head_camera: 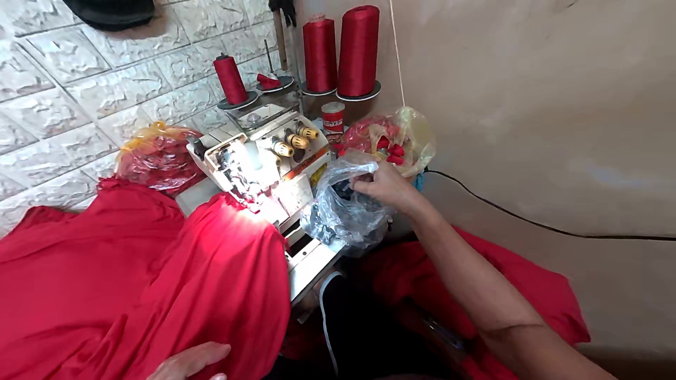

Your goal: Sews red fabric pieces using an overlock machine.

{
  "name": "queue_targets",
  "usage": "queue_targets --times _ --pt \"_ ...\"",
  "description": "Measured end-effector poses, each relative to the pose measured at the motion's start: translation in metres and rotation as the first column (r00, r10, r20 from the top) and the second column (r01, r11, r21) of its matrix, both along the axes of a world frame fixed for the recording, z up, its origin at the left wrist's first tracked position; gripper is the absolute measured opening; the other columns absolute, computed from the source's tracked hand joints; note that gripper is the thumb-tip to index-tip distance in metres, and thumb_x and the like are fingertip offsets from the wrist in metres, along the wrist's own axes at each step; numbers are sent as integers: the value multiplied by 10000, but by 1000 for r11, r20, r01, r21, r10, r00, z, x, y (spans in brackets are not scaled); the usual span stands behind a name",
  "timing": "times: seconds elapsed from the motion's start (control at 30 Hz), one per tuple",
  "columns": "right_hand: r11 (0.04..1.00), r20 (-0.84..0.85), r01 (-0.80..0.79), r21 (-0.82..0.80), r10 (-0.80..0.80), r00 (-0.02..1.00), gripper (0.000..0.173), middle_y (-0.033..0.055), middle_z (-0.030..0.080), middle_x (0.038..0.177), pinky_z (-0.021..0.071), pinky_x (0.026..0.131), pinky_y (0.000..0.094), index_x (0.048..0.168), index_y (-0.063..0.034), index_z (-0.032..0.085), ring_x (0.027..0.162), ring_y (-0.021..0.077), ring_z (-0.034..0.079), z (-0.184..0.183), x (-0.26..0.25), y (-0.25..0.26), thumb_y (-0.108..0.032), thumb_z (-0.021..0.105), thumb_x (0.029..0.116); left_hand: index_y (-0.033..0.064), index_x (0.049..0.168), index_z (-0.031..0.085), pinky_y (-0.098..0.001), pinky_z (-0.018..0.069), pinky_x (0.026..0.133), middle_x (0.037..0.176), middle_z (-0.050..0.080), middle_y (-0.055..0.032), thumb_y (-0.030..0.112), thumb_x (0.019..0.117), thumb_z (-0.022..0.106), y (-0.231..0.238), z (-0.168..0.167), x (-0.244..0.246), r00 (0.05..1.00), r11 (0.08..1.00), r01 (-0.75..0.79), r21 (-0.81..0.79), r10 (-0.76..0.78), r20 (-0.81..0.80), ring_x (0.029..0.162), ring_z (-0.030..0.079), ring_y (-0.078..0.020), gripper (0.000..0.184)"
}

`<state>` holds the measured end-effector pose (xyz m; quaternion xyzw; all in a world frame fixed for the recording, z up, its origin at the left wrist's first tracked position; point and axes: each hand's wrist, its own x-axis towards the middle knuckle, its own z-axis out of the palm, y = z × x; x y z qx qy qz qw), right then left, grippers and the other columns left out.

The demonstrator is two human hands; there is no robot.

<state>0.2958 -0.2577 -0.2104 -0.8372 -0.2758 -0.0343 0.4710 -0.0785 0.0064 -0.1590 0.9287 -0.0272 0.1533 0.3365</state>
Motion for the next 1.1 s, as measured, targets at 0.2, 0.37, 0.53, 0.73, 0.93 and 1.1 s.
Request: queue_targets --times 0.2,0.37,0.53,0.73,0.93,1.1 --pt "992 181 61 -108 -40 983 101 103 669 816 495 672 544 931 -73 743 727 274 624 -3 -32 -14 -174 747 940 -15 1146 711 -242 555 879 1153 727 -125 153 1016 632 -23 -14 25 999 997 33 -63 -32 13 1022 679 -85 227" --pt "982 302 -178 -64 190 934 114 -12 669 795 512 723 466 937 -122 715 734 138 636 12 -80 -8 -227 689 902 36 1290 633 -244 596 811 1194 722 -29 281 999 648 -49 -32 60 992 983 -22 -182 44 116 1022 696 -76 381" --pt "733 321 -674 92 619 716 114 -44 691 861 454 822 259 931 -91 708 838 6 597 8 -126 40 -189 648 938 34 1309 598 -254 584 761 1165 692 -46 270 920 761 -58 -36 98 973 893 17 -450 89 213 967 681 -119 483" --pt "611 100 -588 530 643 759 75 4 694 820 554 633 205 963 -47 713 699 58 640 8 -123 86 -52 725 889 29 1002 719 -222 558 660 801 701 -24 38 966 662 -45 -31 110 898 786 -63 -615 314 309 684 644 -75 68" --pt "615 -85 -387 687 597 798 105 15 710 822 573 674 218 1014 -49 708 705 65 660 0 -123 103 -15 687 917 85 1151 635 -222 545 657 962 662 4 152 969 681 -36 -39 105 718 834 -387 -394 541 438 794 642 -79 200" --pt "618 10 -473 628 601 799 91 10 704 834 557 656 209 1010 -44 725 705 62 643 -2 -126 105 -33 685 929 87 1055 756 -210 570 664 941 729 17 147 944 723 -42 -38 98 806 875 -320 -364 453 381 773 676 -64 130"
